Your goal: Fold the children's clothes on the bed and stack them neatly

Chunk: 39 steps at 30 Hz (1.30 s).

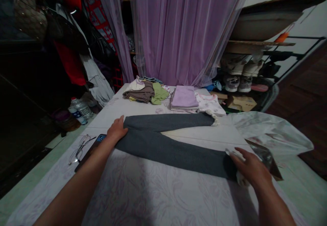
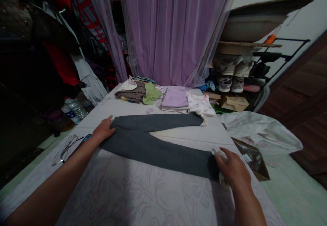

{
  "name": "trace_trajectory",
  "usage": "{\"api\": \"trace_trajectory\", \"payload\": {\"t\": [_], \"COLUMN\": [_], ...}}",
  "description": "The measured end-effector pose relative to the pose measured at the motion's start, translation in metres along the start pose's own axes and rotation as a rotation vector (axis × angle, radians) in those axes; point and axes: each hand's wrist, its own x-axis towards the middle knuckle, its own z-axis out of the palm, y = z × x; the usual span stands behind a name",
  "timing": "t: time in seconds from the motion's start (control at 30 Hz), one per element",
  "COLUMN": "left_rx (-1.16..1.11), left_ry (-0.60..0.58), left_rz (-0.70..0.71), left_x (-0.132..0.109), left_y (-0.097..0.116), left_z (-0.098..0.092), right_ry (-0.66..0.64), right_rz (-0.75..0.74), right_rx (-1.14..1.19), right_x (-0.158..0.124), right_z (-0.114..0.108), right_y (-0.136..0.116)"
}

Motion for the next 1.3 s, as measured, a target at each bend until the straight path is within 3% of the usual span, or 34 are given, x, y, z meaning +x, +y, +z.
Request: {"api": "trace_trajectory", "payload": {"t": [0.1,0.23,0.37,0.47,0.57,0.73,0.87,0.97,1.03,1.23,1.3], "left_rx": [0.073,0.048,0.108,0.137,0.138,0.148,0.175,0.190,0.185,0.091,0.006], "left_ry": [0.052,-0.066,-0.107,-0.150,-0.167,0.002,-0.016,-0.026,-0.049,-0.233,-0.245], "left_rz": [0.271,0.510,0.468,0.424,0.386,0.352,0.293,0.274,0.283,0.221,0.218], "left_x": [-0.011,-0.023,-0.021,-0.011,0.001,0.012,0.015,0.017,0.021,0.043,0.048], "left_y": [0.021,0.043,0.046,0.045,0.049,0.056,0.058,0.057,0.056,0.048,0.040], "left_z": [-0.001,0.020,0.044,0.048,0.044,0.045,0.054,0.057,0.057,0.048,0.047], "right_ry": [0.028,0.006,-0.128,-0.221,-0.262,-0.271,-0.337,-0.396,-0.392,-0.299,-0.248], "right_rz": [-0.065,-0.328,-0.662,-0.747,-0.734,-0.730,-0.730,-0.716,-0.671,-0.360,-0.274], "right_rx": [0.000,0.105,0.154,0.140,0.133,0.170,0.140,0.045,-0.028,-0.243,-0.292], "right_x": [0.008,0.012,0.006,0.001,0.001,0.006,0.013,0.028,0.043,0.100,0.114], "right_z": [-0.003,0.005,0.024,0.037,0.046,0.056,0.066,0.076,0.080,0.071,0.067], "right_y": [-0.026,-0.095,-0.174,-0.215,-0.237,-0.264,-0.290,-0.293,-0.280,-0.190,-0.164]}}
